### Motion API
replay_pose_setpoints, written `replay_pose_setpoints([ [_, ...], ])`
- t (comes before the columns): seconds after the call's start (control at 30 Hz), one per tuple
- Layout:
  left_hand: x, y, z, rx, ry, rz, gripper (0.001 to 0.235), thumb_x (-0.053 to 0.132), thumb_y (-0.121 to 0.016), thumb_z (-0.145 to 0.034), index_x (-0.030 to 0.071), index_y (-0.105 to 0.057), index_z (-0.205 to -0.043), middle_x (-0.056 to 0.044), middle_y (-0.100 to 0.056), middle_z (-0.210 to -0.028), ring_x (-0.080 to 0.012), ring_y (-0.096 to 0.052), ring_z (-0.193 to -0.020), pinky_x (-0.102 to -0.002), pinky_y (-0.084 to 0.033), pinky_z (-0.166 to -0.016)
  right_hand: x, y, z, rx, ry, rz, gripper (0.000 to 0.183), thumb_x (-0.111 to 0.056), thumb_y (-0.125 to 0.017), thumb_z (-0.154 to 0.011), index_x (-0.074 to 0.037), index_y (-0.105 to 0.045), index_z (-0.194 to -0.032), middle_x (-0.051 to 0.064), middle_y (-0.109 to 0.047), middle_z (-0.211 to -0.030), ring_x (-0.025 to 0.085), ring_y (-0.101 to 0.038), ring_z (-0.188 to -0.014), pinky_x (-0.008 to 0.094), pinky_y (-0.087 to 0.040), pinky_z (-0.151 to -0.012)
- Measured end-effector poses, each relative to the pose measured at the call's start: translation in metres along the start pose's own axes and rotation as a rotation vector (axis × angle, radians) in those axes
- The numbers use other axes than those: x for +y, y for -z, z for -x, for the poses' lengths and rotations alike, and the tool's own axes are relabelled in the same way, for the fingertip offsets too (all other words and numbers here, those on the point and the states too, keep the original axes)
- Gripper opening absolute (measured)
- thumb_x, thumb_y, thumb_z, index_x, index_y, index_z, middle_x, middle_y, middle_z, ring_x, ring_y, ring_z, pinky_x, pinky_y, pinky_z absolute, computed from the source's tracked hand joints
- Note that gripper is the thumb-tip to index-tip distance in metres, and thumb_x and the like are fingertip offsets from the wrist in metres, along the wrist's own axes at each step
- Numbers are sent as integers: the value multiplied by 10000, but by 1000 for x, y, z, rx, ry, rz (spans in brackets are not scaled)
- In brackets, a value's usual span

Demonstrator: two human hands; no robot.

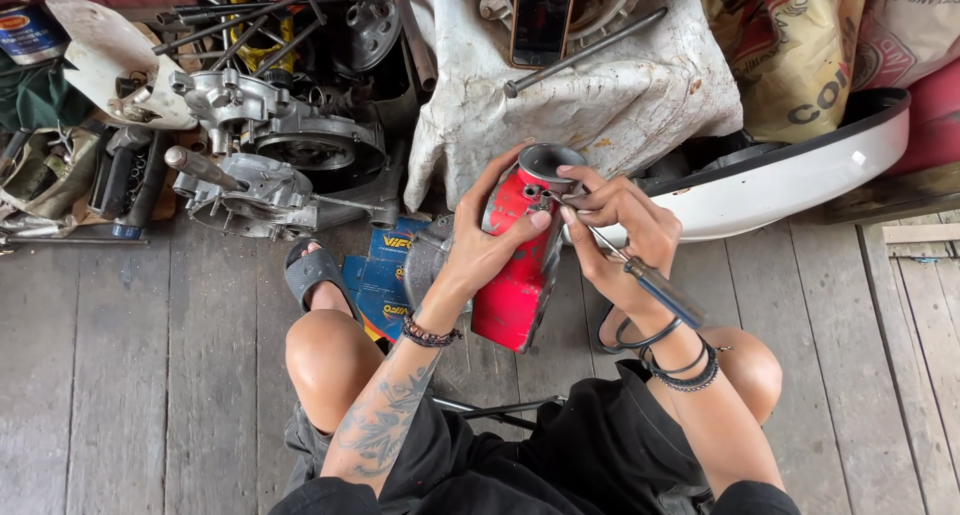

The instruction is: The person is using a small metal tool to scrape red paint or residue from a metal motorcycle engine component.

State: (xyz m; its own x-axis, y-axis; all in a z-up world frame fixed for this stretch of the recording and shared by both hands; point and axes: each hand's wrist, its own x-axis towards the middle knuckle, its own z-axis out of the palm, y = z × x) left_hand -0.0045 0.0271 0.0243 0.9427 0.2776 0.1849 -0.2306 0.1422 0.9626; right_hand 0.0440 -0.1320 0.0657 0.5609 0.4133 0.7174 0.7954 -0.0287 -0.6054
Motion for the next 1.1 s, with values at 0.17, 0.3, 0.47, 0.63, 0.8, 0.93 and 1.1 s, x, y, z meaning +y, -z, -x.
replay_pose_setpoints([
  [0.17,-5,0,-2,6,24,0,703,432,-798,-787,199,-572,-1410,-135,-663,-1293,-257,-594,-1231,-461,-430,-1089,12,-4,9,3,38,31,214,146,-726,-922,44,-592,-790,203,-669,-816,540,-743,-969,578,-626,-735],
  [0.3,-8,-1,-2,14,62,15,702,430,-799,-781,204,-577,-1408,-131,-663,-1289,-254,-600,-1226,-448,-431,-1091,14,-6,10,-3,42,58,205,140,-724,-927,41,-591,-806,189,-665,-825,555,-727,-1016,558,-636,-701],
  [0.47,-14,1,-2,15,81,20,696,423,-797,-786,190,-579,-1404,-151,-658,-1282,-263,-596,-1218,-456,-429,-1088,18,-10,14,16,59,87,220,135,-722,-935,19,-587,-805,159,-668,-837,531,-733,-1037,535,-641,-706],
  [0.63,-19,1,0,9,138,46,674,421,-799,-779,205,-600,-1385,-136,-651,-1287,-237,-580,-1208,-439,-428,-1083,17,-5,11,-14,15,83,218,113,-719,-946,31,-582,-798,169,-662,-822,522,-737,-993,544,-646,-688],
  [0.8,-24,-2,-1,-15,158,22,668,394,-810,-770,213,-606,-1380,-151,-648,-1281,-263,-594,-1204,-445,-430,-1080,23,4,11,-124,-87,38,244,96,-778,-901,26,-585,-769,178,-670,-777,496,-748,-905,531,-624,-678],
  [0.93,-24,-5,0,-55,170,-1,680,405,-817,-760,237,-604,-1384,-145,-643,-1287,-260,-594,-1208,-444,-431,-1076,24,14,9,-165,-158,-23,217,106,-777,-875,32,-603,-769,189,-675,-755,494,-747,-871,535,-616,-680],
  [1.1,-25,-10,2,-43,186,41,658,420,-785,-790,223,-600,-1390,-164,-652,-1265,-252,-589,-1183,-447,-439,-1071,13,7,9,-104,-32,119,226,107,-743,-930,-3,-590,-805,172,-649,-775,480,-724,-819,516,-618,-671],
])
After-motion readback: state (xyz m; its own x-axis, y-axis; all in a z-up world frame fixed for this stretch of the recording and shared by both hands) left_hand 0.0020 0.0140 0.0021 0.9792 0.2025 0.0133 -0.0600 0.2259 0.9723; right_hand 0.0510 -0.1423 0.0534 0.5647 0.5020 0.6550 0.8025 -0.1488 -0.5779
